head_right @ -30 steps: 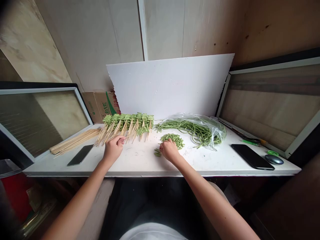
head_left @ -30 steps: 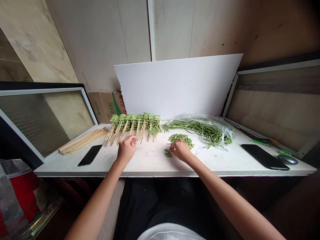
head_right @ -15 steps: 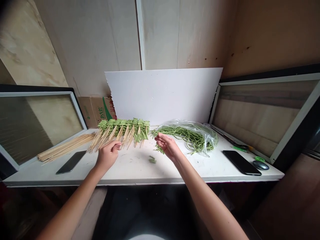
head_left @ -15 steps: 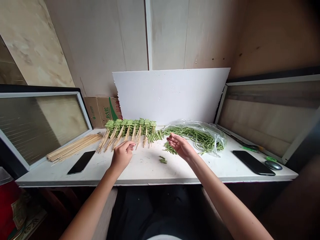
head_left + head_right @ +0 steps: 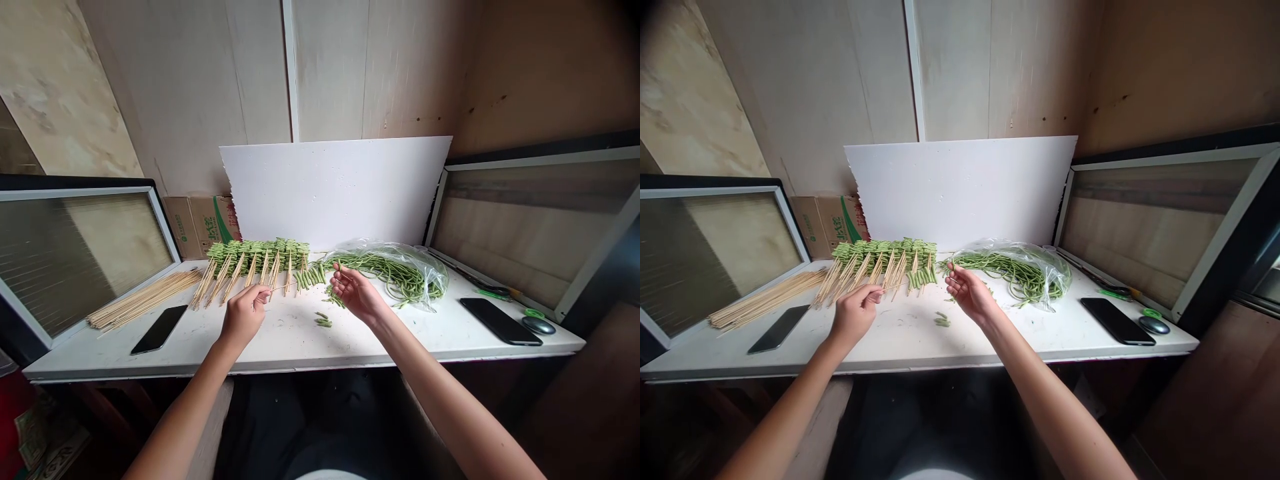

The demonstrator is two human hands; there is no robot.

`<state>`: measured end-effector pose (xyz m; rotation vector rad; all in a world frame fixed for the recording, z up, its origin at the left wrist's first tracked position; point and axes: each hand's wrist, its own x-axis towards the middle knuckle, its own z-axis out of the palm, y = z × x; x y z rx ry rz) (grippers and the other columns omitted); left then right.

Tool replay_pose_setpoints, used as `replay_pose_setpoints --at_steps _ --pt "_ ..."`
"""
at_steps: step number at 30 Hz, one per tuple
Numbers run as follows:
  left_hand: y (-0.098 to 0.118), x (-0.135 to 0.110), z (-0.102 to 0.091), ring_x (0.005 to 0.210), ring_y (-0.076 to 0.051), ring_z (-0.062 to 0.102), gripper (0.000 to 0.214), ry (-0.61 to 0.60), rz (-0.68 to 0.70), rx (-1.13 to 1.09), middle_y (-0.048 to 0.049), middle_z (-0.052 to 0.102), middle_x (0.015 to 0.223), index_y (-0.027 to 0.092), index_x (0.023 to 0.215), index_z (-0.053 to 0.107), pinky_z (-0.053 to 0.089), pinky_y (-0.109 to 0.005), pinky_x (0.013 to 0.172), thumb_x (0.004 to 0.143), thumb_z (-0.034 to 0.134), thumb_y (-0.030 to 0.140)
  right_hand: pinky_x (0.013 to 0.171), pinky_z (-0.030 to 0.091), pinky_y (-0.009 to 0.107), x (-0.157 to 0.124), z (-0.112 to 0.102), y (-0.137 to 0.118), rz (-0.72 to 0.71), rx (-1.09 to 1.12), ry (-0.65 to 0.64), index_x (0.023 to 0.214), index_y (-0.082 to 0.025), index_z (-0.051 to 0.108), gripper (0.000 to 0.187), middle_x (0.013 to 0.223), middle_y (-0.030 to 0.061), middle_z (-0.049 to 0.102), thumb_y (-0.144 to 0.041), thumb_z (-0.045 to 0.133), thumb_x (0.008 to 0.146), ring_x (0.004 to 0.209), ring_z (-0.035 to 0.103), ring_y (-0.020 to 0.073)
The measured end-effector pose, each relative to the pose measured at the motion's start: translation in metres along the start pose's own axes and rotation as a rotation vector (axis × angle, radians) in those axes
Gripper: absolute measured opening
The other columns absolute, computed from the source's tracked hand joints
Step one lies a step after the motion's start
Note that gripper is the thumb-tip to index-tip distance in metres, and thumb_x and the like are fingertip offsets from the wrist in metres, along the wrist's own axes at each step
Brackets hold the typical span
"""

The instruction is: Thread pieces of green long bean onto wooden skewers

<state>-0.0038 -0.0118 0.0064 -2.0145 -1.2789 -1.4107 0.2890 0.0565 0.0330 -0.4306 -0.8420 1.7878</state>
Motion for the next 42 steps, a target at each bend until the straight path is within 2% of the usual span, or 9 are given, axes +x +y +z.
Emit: replay_pose_setpoints --at_steps 7,14,20,27,34,42 --pt "-0.001 0.001 -0.001 0.074 -0.018 0.074 0.026 0.007 -0.018 0.010 -0.0029 0.076 0.079 0.019 0.093 0.072 0.056 -0.024 0.068 0.092 0.050 0.006 0.081 0.057 0.024 0.001 -0.005 0.002 -0.010 -0.071 -0.030 0.101 -0.021 0.075 0.022 0.094 0.0033 0.077 -0.028 0.086 0.083 0.096 0.073 0.0165" --pt "0.000 0.001 -0.002 0.077 -0.019 0.076 0.030 0.005 -0.034 0.011 -0.0033 0.077 0.080 0.020 0.092 0.072 0.057 -0.026 0.070 0.086 0.048 0.002 0.078 0.057 0.025 0.003 -0.010 0.004 -0.069 -0.112 -0.059 0.102 -0.024 0.077 0.027 0.093 0.0026 0.077 -0.039 0.088 0.083 0.091 0.072 0.0165" --pt "0.003 0.002 -0.002 0.077 -0.019 0.077 0.031 0.027 -0.017 0.031 -0.0031 0.077 0.080 0.020 0.091 0.071 0.057 -0.025 0.069 0.085 0.047 0.001 0.093 0.057 0.026 0.002 -0.010 0.006 -0.050 -0.132 -0.120 0.103 -0.025 0.077 0.030 0.120 0.0039 0.078 -0.039 0.090 0.080 0.117 0.071 0.0191" --pt "0.005 0.002 -0.002 0.077 -0.018 0.076 0.031 0.013 -0.008 0.041 -0.0029 0.076 0.080 0.019 0.092 0.071 0.057 -0.024 0.069 0.086 0.047 0.000 0.084 0.059 0.023 0.001 -0.010 0.008 -0.032 -0.141 -0.125 0.104 -0.025 0.078 0.026 0.117 0.0032 0.079 -0.040 0.087 0.085 0.107 0.073 0.0164" --pt "0.005 0.002 -0.002 0.079 -0.018 0.075 0.032 -0.005 0.010 0.059 -0.0031 0.076 0.082 0.020 0.093 0.070 0.056 -0.024 0.071 0.087 0.047 -0.001 0.075 0.058 0.023 0.002 -0.012 0.010 -0.037 -0.168 -0.097 0.103 -0.024 0.078 0.027 0.116 0.0046 0.080 -0.040 0.088 0.083 0.107 0.074 0.0181" --pt "0.004 0.000 -0.001 0.081 -0.019 0.075 0.033 -0.018 0.020 0.089 -0.0034 0.076 0.083 0.021 0.091 0.072 0.055 -0.024 0.069 0.086 0.047 -0.001 0.075 0.057 0.023 0.004 -0.014 0.011 -0.029 -0.179 -0.085 0.101 -0.023 0.079 0.026 0.113 0.0053 0.081 -0.039 0.088 0.082 0.101 0.075 0.0171"
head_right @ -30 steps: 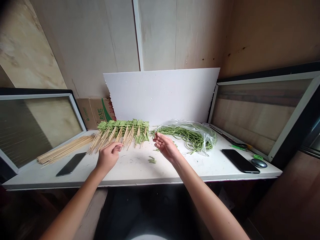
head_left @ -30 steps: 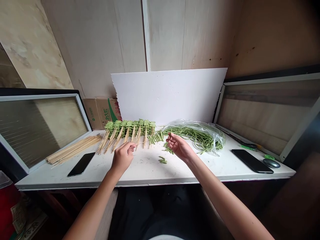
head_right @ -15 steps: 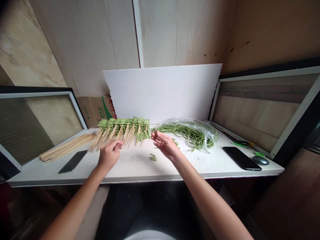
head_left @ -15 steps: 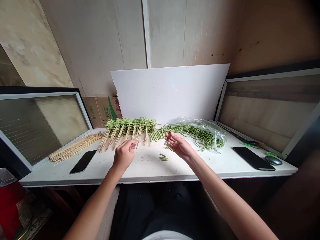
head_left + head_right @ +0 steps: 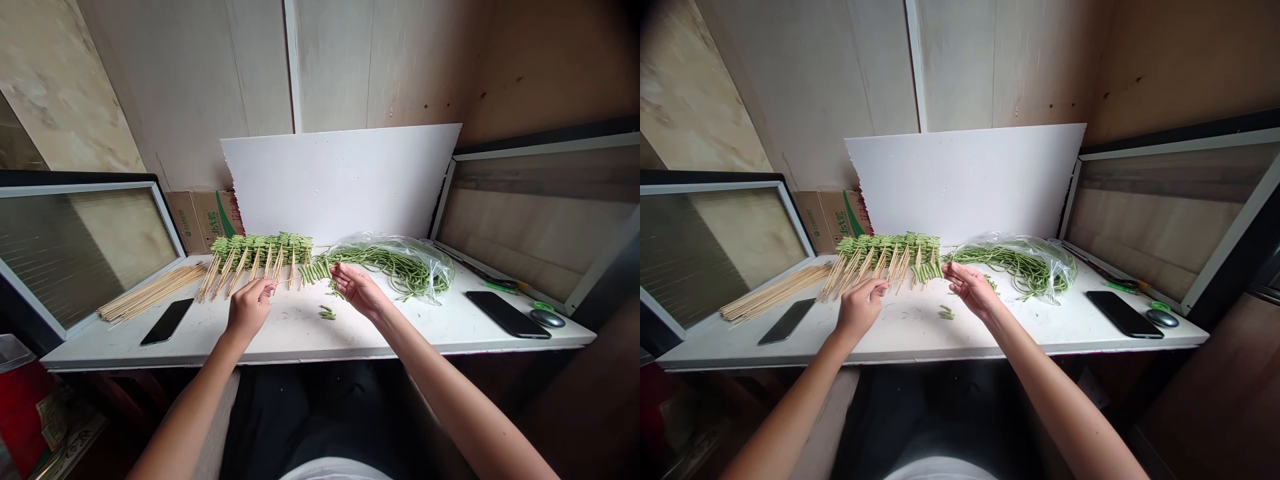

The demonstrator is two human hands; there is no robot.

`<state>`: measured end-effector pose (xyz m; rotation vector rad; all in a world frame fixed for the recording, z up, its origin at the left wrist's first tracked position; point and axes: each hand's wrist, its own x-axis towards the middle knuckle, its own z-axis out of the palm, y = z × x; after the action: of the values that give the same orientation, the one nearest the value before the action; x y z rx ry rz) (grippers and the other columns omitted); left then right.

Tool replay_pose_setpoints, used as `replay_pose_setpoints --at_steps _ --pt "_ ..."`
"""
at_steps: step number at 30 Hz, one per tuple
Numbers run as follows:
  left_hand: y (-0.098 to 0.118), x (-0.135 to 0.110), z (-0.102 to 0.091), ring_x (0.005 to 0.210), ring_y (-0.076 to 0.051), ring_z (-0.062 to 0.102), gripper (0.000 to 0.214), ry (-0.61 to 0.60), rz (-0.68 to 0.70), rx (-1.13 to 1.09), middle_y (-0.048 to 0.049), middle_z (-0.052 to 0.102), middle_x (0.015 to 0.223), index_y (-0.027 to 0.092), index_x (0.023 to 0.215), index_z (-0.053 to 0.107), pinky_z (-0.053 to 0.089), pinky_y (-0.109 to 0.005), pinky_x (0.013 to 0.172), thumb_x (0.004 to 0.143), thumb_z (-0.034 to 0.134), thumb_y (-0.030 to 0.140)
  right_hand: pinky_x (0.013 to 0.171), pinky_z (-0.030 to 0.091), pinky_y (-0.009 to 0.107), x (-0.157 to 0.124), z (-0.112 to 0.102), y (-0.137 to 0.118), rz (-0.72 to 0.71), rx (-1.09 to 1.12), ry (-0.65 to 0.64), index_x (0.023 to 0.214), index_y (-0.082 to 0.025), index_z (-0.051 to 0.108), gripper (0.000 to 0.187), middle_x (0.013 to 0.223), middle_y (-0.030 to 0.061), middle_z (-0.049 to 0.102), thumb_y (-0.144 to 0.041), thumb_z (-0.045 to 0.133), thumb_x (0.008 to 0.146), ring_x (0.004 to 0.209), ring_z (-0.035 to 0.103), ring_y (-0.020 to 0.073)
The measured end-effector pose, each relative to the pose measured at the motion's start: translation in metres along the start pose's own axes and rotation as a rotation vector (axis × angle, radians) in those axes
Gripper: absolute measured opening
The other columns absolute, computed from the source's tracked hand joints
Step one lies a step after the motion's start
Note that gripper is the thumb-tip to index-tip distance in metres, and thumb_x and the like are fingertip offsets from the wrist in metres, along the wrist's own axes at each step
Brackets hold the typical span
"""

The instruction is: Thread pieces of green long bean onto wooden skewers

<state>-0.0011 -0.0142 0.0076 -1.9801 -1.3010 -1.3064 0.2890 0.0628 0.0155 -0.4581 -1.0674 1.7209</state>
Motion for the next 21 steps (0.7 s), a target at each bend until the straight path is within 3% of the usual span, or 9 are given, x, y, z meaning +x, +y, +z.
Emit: replay_pose_setpoints --at_steps 14,21 --pt "-0.0015 -0.0006 -0.0005 0.083 -0.020 0.076 0.036 0.006 -0.013 0.024 -0.0038 0.079 0.087 0.020 0.091 0.074 0.056 -0.025 0.069 0.083 0.047 -0.003 0.074 0.057 0.026 0.0001 0.0005 0.0009 -0.028 -0.062 0.022 0.099 -0.023 0.081 0.029 0.112 0.0071 0.081 -0.041 0.091 0.078 0.105 0.075 0.0209" --pt "-0.0009 0.0000 -0.0011 0.082 -0.020 0.076 0.037 0.014 0.002 0.047 -0.0034 0.079 0.085 0.020 0.090 0.074 0.055 -0.026 0.069 0.082 0.046 -0.003 0.065 0.053 0.025 -0.0009 0.0031 -0.0002 -0.070 -0.144 0.060 0.093 -0.021 0.082 0.029 0.106 0.0090 0.082 -0.044 0.091 0.076 0.100 0.075 0.0219"
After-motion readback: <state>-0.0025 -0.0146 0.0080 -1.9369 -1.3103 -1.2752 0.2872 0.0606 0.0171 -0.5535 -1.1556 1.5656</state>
